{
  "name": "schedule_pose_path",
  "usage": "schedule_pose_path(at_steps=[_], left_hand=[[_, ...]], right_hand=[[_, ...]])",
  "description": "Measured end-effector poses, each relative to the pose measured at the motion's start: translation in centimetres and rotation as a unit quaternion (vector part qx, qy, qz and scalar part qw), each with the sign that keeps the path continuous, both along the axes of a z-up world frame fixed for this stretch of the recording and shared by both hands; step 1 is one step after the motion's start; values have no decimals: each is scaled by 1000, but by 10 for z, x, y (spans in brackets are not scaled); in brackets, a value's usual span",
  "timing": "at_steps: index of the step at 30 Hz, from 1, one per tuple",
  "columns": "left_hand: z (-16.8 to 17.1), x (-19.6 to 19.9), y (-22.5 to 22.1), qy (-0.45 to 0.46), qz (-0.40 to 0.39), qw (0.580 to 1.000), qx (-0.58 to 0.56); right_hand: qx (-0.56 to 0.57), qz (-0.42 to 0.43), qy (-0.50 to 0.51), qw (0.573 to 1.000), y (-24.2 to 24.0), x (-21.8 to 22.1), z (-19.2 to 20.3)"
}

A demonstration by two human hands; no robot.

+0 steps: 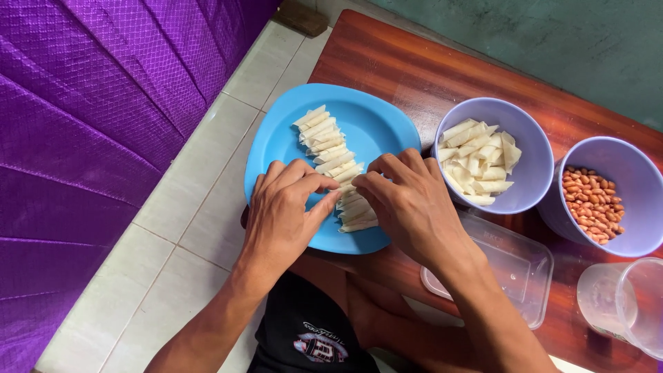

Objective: Wrapping peanuts and white food strips into small square wrappers to create rolls.

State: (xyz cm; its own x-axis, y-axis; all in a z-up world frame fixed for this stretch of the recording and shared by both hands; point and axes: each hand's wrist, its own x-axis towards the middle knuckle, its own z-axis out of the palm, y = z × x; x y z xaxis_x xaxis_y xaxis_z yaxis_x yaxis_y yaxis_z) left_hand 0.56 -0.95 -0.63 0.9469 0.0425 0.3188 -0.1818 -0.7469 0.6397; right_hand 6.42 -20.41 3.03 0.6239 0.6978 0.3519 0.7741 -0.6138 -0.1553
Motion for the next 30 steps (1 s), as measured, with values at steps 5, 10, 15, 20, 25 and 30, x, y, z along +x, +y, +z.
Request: schedule_pose_path(at_steps=[5, 10, 15, 20, 25, 30], left_hand=[[14, -12, -20, -66, -17, 997, -35], [9, -36, -77, -137, -103, 972, -163], [-21, -44, -138, -210, -198, 922, -257], [-34, -49, -174, -231, -192, 913, -275], [-33, -58, -175, -207, -188, 922, -267], [-41, -55, -177, -197, -161, 932, -257]], right_hand=[[90, -6, 1, 996, -16, -26, 13], [181, -72, 3, 981, -65, -68, 0], [291, -196, -60, 934, -110, -112, -41], [290, -228, -153, 917, -104, -136, -78], [263, -231, -225, 909, -98, -143, -85], [281, -235, -215, 905, -94, -148, -94]])
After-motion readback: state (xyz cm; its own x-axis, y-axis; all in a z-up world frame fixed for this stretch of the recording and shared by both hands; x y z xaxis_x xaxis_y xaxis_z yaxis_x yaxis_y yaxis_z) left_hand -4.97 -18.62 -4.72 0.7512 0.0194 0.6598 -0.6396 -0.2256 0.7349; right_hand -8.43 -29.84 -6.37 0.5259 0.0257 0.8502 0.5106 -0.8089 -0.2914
